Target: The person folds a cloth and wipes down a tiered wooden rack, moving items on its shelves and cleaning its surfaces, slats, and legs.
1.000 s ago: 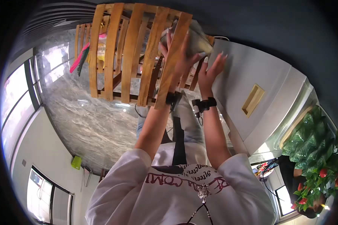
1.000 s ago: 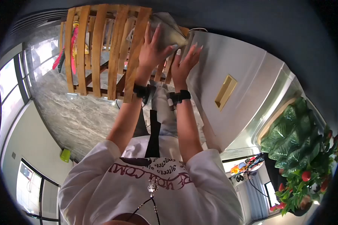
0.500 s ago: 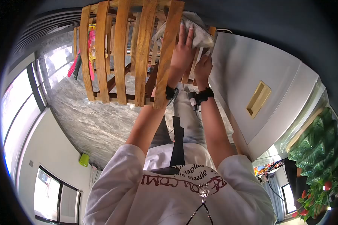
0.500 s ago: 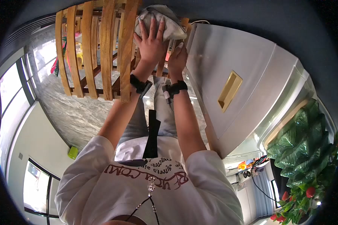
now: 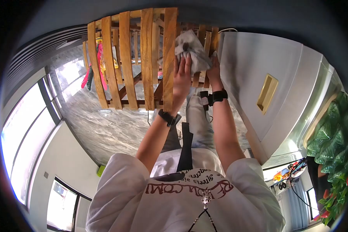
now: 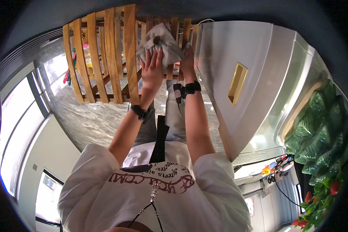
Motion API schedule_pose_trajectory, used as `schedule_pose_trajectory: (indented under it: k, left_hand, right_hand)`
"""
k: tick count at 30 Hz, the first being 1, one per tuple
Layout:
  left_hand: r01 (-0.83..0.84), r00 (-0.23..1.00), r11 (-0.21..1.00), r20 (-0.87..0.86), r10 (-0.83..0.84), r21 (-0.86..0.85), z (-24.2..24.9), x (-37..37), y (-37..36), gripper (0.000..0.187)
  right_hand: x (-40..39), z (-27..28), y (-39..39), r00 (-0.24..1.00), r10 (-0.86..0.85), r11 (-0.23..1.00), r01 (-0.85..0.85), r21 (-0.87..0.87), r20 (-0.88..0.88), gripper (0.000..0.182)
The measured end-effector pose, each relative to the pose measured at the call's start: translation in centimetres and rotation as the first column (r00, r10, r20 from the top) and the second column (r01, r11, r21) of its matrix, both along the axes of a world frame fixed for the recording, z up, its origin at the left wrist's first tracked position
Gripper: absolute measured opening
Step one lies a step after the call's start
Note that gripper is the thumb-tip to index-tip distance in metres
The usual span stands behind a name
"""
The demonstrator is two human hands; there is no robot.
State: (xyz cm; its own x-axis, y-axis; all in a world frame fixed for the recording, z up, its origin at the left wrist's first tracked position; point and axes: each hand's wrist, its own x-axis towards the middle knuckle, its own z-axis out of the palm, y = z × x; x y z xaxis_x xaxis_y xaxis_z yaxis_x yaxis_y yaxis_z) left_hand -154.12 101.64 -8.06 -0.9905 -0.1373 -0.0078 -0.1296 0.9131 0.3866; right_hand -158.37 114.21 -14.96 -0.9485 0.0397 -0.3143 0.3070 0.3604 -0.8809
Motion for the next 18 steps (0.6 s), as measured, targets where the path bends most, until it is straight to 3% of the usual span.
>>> schedule_pose_trajectory:
  k: [1, 4, 5, 9, 11, 12, 14, 18]
  left_hand:
    - [0.017, 0.998, 1.0, 0.057, -0.018, 0.02, 1.6, 1.0, 0.1, 0.053]
    - [0.1, 0.993, 0.995, 0.054, -0.102, 0.028, 1.5, 4.6, -0.1, 0.052]
    - [0.114, 0.992, 0.993, 0.054, -0.115, 0.03, 1.3, 5.4, -0.3, 0.048]
    - [0.147, 0.989, 0.983, -0.05, -0.142, 0.111, 0.6, 6.3, -1.3, 0.044]
    - [0.213, 0.977, 0.964, -0.052, -0.208, 0.156, 0.2, 7.2, -1.6, 0.042]
    - [0.218, 0.976, 0.964, -0.053, -0.212, 0.151, 0.1, 7.8, -1.8, 0.042]
    - [0.296, 0.955, 0.938, -0.073, -0.287, 0.179, 0.1, 8.9, -2.0, 0.044]
    - [0.401, 0.893, 0.896, 0.136, -0.429, 0.191, 3.0, 11.2, -3.1, 0.044]
  right_hand:
    - [-0.3, -0.2, 0.1, 1.0, -0.003, 1.0, 0.003, -0.005, 0.0, 0.037]
    - [-2.3, 0.5, -0.1, 0.974, 0.074, 0.997, -0.065, -0.05, 0.216, 0.038]
    - [-1.9, 2.3, -0.1, 0.989, 0.071, 0.997, -0.066, -0.043, 0.133, 0.039]
    - [-1.0, -2.4, 0.1, 0.995, 0.034, 0.997, -0.027, -0.074, 0.096, 0.043]
    - [-0.9, -4.0, 0.0, 0.992, 0.043, 0.999, -0.043, 0.002, -0.116, 0.048]
    - [-1.2, -3.1, 0.0, 0.992, 0.038, 0.999, -0.039, -0.003, -0.119, 0.048]
    - [-1.9, -0.1, 0.1, 0.977, 0.053, 0.998, -0.043, -0.049, 0.208, 0.055]
    - [-2.7, 0.5, 0.9, 0.963, 0.141, 0.99, -0.132, -0.053, 0.231, 0.056]
